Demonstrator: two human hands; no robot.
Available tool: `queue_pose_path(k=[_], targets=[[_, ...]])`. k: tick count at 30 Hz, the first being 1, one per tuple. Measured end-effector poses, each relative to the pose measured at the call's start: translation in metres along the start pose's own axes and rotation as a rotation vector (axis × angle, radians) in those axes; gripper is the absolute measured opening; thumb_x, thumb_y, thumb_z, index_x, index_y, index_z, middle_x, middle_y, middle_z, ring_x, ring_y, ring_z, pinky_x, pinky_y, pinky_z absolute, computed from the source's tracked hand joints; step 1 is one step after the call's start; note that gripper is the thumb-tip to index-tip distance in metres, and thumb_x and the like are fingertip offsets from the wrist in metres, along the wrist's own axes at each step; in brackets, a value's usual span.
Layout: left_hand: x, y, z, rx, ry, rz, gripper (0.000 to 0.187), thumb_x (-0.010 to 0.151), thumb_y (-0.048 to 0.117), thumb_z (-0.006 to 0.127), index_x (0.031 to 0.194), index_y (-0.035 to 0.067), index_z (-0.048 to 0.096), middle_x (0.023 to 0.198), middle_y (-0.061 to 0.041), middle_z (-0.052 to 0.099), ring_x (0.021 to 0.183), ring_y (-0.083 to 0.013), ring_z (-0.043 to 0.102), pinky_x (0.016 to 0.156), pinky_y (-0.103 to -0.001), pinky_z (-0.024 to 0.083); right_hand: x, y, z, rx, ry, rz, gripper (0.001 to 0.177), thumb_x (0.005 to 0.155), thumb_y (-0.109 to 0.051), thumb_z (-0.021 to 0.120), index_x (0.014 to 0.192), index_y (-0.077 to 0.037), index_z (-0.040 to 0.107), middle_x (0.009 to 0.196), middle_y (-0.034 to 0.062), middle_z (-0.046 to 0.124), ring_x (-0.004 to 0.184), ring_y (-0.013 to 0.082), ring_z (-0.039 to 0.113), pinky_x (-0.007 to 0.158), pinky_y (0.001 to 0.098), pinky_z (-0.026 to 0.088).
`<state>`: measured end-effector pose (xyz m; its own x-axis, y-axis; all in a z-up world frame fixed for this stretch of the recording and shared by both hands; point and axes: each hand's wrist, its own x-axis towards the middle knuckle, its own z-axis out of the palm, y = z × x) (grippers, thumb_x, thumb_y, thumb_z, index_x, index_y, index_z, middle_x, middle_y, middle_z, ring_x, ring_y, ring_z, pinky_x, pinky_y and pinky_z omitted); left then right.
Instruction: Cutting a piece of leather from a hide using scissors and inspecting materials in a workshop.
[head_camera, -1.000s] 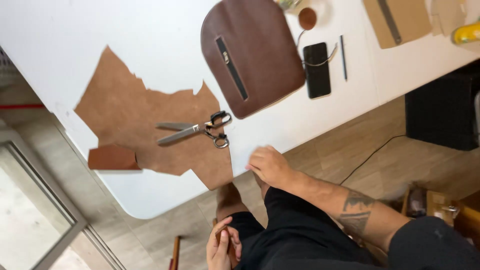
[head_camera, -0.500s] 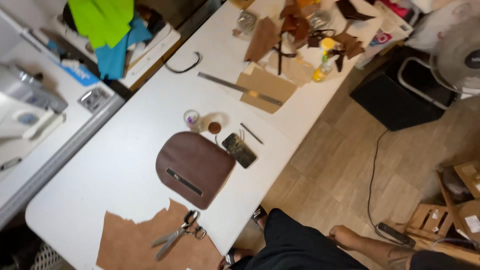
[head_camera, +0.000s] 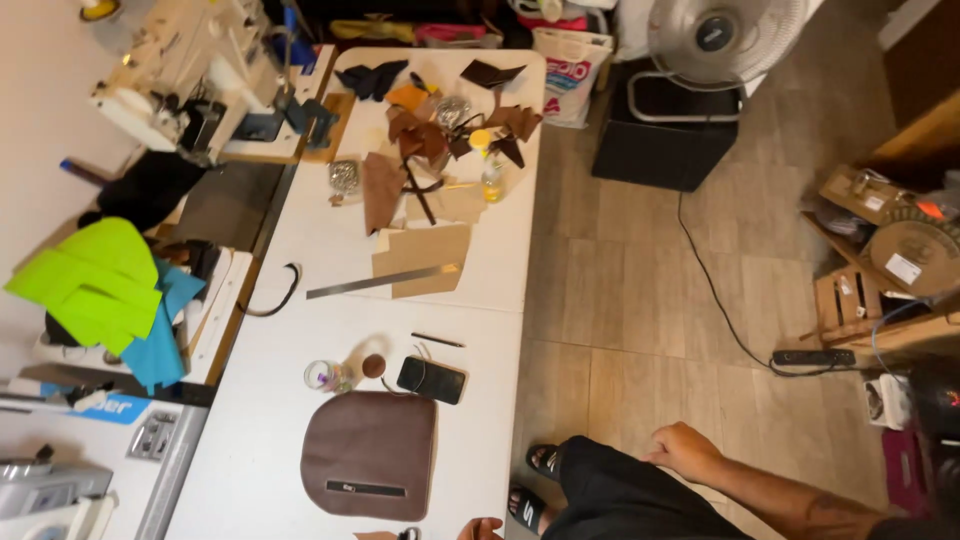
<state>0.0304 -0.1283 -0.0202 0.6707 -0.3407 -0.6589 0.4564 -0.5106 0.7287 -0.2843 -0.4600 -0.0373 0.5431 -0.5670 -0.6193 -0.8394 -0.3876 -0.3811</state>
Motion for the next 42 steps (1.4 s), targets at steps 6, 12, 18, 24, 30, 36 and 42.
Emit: queue_pose_path(k=[6, 12, 18, 24, 30, 36, 42], targets=[[-0.068, 0.166, 0.042, -0.607, -0.360, 0.059, 0.038, 0.101, 0.019, 0.051, 0.125, -0.009, 0.061, 0.071, -0.029, 0.061, 0.044, -0.0325, 0.050, 0.045, -0.043, 0.045, -0.071, -0.053, -0.038, 0.139, -0.001, 0.065, 0.021, 0.093, -0.019, 0.062, 0.076, -0.019, 0.075, 0.085, -0.0054, 0.077, 0.082, 0.0098, 0.073, 0.069, 0.0252, 0.052], [-0.085, 0.285, 0.133, -0.975, -0.740, -0.072, 0.063, 0.089, 0.038, 0.052, 0.143, 0.007, 0.052, 0.138, -0.033, 0.057, 0.125, -0.0492, 0.056, 0.100, -0.057, 0.046, -0.050, -0.043, -0.053, 0.098, 0.083, -0.108, 0.019, 0.084, -0.042, 0.076, 0.080, -0.023, 0.076, 0.088, -0.0042, 0.078, 0.087, 0.0170, 0.071, 0.076, 0.0341, 0.052], [-0.080, 0.355, 0.244, -0.955, -0.937, 0.036, 0.059, 0.094, 0.034, 0.045, 0.145, 0.008, 0.056, 0.149, -0.027, 0.054, 0.142, -0.0484, 0.047, 0.114, -0.058, 0.041, -0.036, -0.032, -0.148, 0.507, 0.354, -0.287, 0.036, 0.094, -0.027, 0.071, 0.063, -0.009, 0.073, 0.058, 0.0098, 0.072, 0.058, 0.0298, 0.072, 0.060, 0.0388, 0.059], [-0.065, 0.396, 0.355, -0.926, -0.988, 0.027, 0.059, 0.099, 0.028, 0.037, 0.150, 0.001, 0.048, 0.151, -0.035, 0.048, 0.140, -0.0525, 0.048, 0.112, -0.059, 0.044, -0.012, 0.013, -0.285, 0.719, 0.591, -0.374, 0.006, 0.088, -0.013, 0.076, 0.083, -0.009, 0.077, 0.054, 0.0048, 0.073, 0.045, 0.0161, 0.068, 0.052, 0.0288, 0.057], [-0.035, 0.423, 0.423, -0.803, -0.911, 0.088, 0.051, 0.105, 0.020, 0.034, 0.149, -0.003, 0.047, 0.139, -0.036, 0.058, 0.119, -0.0473, 0.065, 0.098, -0.053, 0.057, 0.018, -0.020, -0.389, 0.819, 0.797, -0.649, 0.054, 0.101, -0.024, 0.064, 0.048, -0.016, 0.056, 0.038, -0.0057, 0.051, 0.032, 0.0115, 0.045, 0.041, 0.0210, 0.042], [0.020, 0.441, 0.456, -0.701, -0.763, 0.272, 0.038, 0.098, 0.002, 0.060, 0.134, -0.007, 0.055, 0.109, -0.033, 0.071, 0.091, -0.0417, 0.076, 0.079, -0.045, 0.065, 0.085, -0.061, -0.382, 1.066, 0.389, -0.640, 0.024, 0.086, -0.022, 0.083, 0.093, -0.002, 0.072, 0.063, 0.0056, 0.074, 0.055, 0.0096, 0.065, 0.054, 0.0273, 0.054], [0.057, 0.502, 0.465, -0.599, -0.783, 0.164, 0.018, 0.098, 0.001, 0.064, 0.114, -0.008, 0.065, 0.085, -0.034, 0.071, 0.057, -0.0389, 0.072, 0.039, -0.044, 0.062, 0.140, -0.107, -0.426, 1.127, 0.322, -0.547, 0.049, 0.101, -0.010, 0.063, 0.053, -0.004, 0.061, 0.041, 0.0052, 0.057, 0.037, 0.0141, 0.050, 0.044, 0.0258, 0.044]])
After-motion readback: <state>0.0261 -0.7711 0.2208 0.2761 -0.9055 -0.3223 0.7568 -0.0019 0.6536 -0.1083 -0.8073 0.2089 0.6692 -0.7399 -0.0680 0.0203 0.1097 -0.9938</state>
